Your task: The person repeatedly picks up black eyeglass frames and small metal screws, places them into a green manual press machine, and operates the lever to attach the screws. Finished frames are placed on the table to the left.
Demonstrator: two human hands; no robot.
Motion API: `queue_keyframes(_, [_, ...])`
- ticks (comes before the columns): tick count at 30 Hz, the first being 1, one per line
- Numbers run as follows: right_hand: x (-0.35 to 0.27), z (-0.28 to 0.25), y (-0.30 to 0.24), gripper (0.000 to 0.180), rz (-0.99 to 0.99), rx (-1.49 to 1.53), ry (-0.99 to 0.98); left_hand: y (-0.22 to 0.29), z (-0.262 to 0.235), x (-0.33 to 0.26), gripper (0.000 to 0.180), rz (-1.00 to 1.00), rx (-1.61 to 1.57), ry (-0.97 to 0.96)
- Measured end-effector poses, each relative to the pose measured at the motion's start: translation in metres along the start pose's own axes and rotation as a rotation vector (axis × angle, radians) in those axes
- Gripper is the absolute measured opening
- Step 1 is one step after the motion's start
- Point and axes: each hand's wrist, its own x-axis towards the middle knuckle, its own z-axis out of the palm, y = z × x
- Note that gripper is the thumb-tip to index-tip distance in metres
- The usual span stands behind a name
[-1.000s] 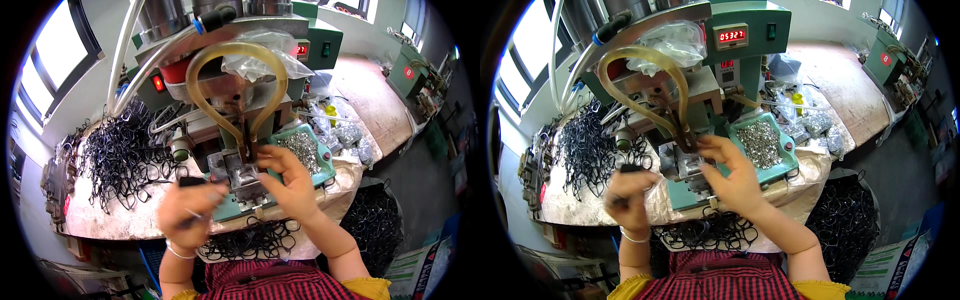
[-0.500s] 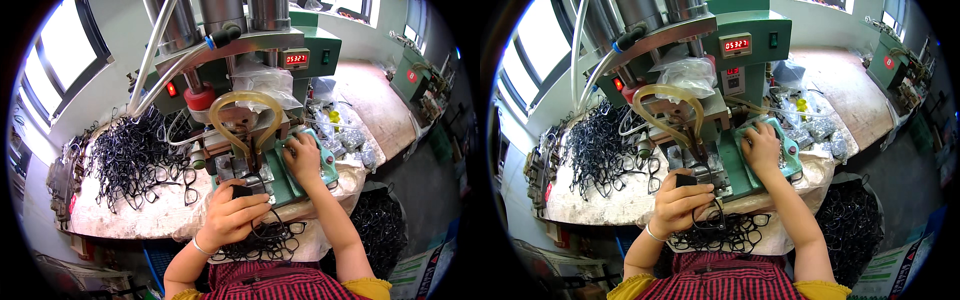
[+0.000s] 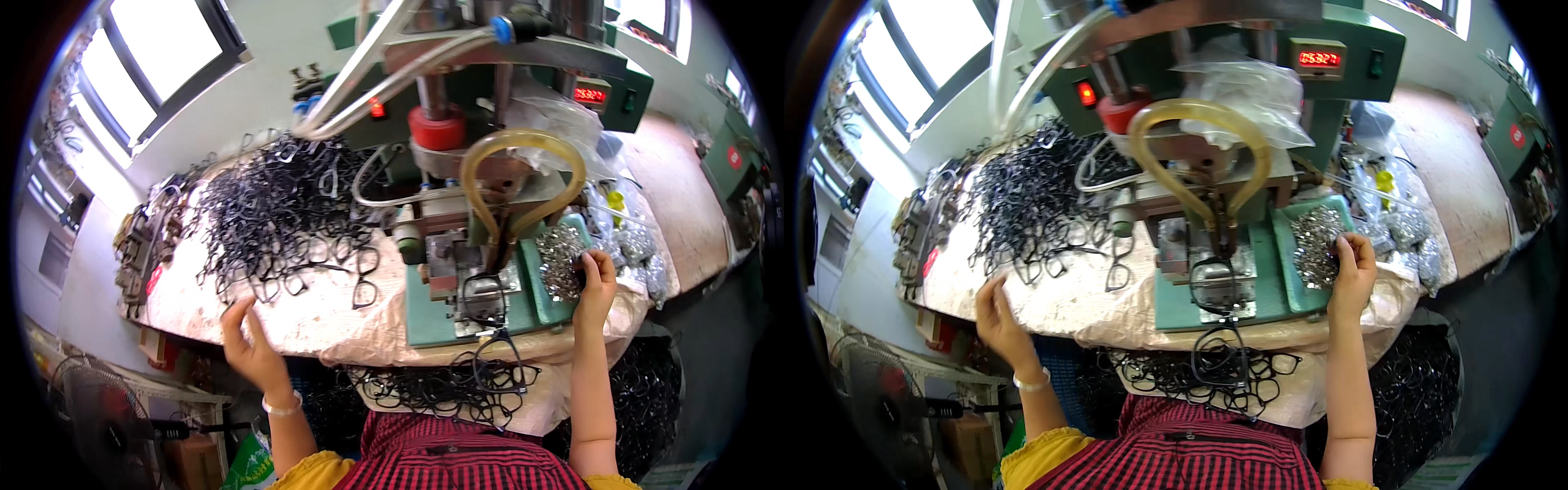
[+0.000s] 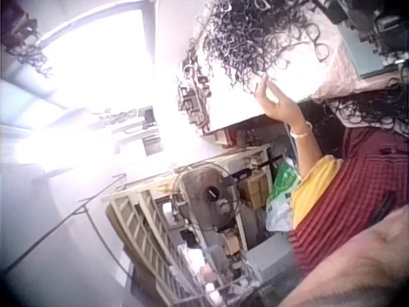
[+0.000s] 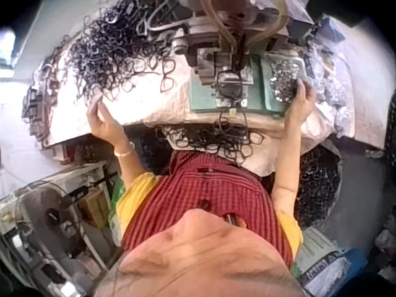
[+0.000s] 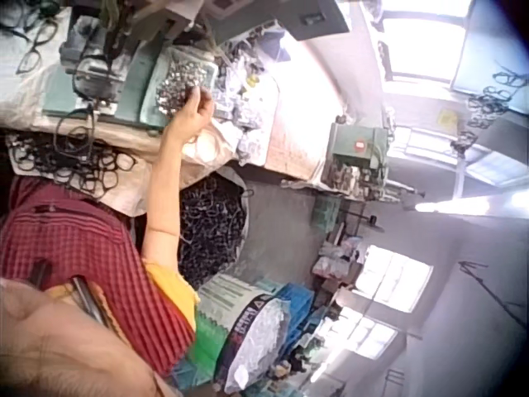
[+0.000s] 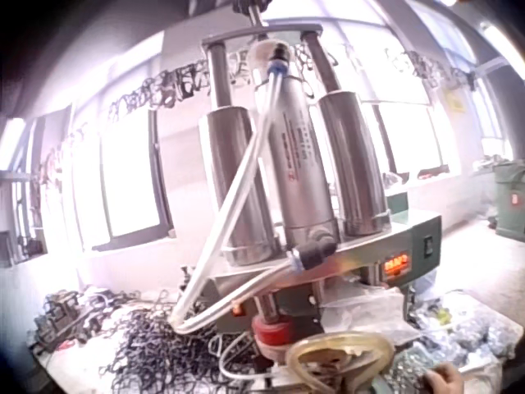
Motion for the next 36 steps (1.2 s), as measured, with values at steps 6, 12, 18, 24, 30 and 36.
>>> queue_keyframes(6, [0.002, 0.059, -0.015, 0.011, -0.033, 0.053, -0.186, -0.044, 0.081, 0.029, 0.014, 0.170, 0.329, -0.544])
queue_keyframes(12, [-0.018, 0.026, -0.042, 0.010, -0.105, -0.535, -0.100, -0.148, 0.127, -0.013, 0.015, 0.297, 0.656, -0.377])
queue_keyframes(18, [-0.047, 0.005, -0.077, 0.015, -0.322, -0.649, -0.146, -0.089, 0.101, -0.012, 0.014, 0.119, 0.269, -0.279])
queue_keyframes(24, [-0.043, 0.098, -0.080, 0.017, -0.270, -0.299, -0.433, -0.067, 0.127, -0.027, 0.006, -0.418, -0.696, -0.382])
queue_keyframes(30, [-0.063, 0.108, -0.068, 0.035, -0.059, -0.061, -0.385, -0.004, 0.110, -0.058, 0.015, -0.863, -0.874, -0.411])
queue_keyframes(36, [-0.067, 0.116, -0.074, 0.046, -0.002, 0.103, -0.450, 0.153, 0.089, 0.006, 0.035, -0.082, -1.065, -0.370])
